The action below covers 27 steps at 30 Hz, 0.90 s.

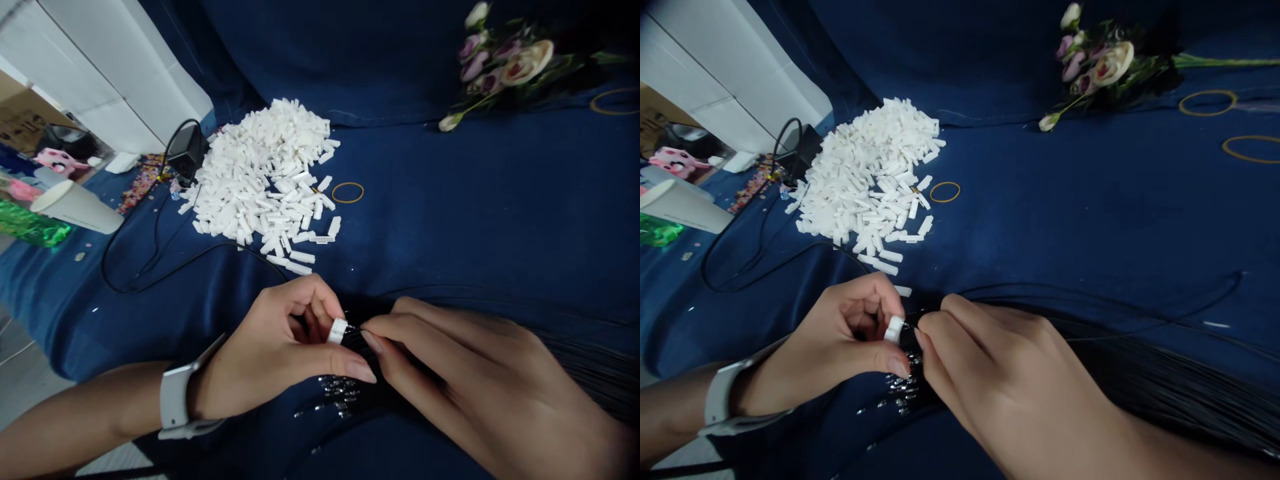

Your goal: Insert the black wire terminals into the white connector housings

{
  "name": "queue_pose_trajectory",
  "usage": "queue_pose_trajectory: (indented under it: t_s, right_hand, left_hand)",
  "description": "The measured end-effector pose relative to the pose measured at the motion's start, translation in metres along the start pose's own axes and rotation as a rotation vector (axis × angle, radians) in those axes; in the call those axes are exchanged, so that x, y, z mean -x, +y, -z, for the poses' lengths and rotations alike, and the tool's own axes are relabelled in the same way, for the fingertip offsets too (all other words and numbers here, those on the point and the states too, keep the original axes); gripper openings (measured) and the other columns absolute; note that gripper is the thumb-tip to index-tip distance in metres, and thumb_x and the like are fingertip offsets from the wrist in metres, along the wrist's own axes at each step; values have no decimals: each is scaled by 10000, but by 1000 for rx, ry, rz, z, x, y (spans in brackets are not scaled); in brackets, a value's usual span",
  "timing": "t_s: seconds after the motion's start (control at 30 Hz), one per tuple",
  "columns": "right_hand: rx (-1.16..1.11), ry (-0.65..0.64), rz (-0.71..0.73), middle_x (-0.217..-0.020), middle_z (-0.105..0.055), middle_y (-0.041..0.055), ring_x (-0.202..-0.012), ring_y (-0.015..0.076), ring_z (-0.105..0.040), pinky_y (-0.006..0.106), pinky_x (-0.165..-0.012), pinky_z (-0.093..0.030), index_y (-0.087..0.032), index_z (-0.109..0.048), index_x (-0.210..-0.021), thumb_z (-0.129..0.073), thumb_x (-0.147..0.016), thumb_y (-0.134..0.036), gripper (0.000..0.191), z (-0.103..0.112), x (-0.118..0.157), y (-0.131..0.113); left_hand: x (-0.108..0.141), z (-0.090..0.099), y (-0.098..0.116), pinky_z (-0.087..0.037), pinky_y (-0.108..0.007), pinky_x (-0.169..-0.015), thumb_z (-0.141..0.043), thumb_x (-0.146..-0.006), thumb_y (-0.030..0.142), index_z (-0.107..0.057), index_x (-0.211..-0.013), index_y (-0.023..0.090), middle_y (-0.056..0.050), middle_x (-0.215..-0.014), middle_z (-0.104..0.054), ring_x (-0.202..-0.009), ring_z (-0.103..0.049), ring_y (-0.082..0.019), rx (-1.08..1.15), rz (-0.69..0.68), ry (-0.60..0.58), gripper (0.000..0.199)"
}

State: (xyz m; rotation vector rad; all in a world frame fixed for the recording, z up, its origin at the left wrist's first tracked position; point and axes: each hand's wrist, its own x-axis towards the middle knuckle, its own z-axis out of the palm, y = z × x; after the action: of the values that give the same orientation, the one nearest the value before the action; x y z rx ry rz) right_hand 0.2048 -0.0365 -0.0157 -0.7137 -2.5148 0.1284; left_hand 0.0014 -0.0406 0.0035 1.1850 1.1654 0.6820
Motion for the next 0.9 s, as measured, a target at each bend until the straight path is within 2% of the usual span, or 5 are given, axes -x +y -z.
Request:
queue_pose_trajectory:
  t_s: [0.37,0.63,0.77,0.9]
  right_hand:
    - [-30,-30,-12,-669,-542,2,-542,119,-514,258,-478,-419,-167,-628,-784,-308,-950,-28,386,2,-3,-1]
    - [-129,43,-148,-648,-499,-21,-519,104,-482,267,-477,-377,-181,-566,-776,-374,-1002,-125,302,0,-5,-1]
    - [-74,37,-78,-665,-523,-12,-524,116,-468,294,-496,-366,-175,-581,-799,-362,-978,-64,304,0,-1,0]
    - [21,70,12,-673,-514,-1,-566,138,-483,324,-534,-374,-200,-482,-712,-410,-942,-56,281,1,2,-2]
  left_hand:
    - [2,-1,-2,-376,-124,-519,-841,-601,7,-602,-729,175,95,-612,-598,-565,-501,-40,87,-16,5,320]
    - [2,0,-3,-399,-127,-557,-810,-680,60,-662,-787,195,83,-669,-655,-620,-572,-46,38,-55,43,227]
    - [2,-1,0,-388,-135,-547,-829,-656,75,-657,-757,184,81,-647,-640,-601,-550,-48,20,-28,72,227]
    - [2,-3,2,-368,-163,-515,-839,-652,110,-628,-709,170,72,-622,-600,-555,-497,-56,-3,23,29,226]
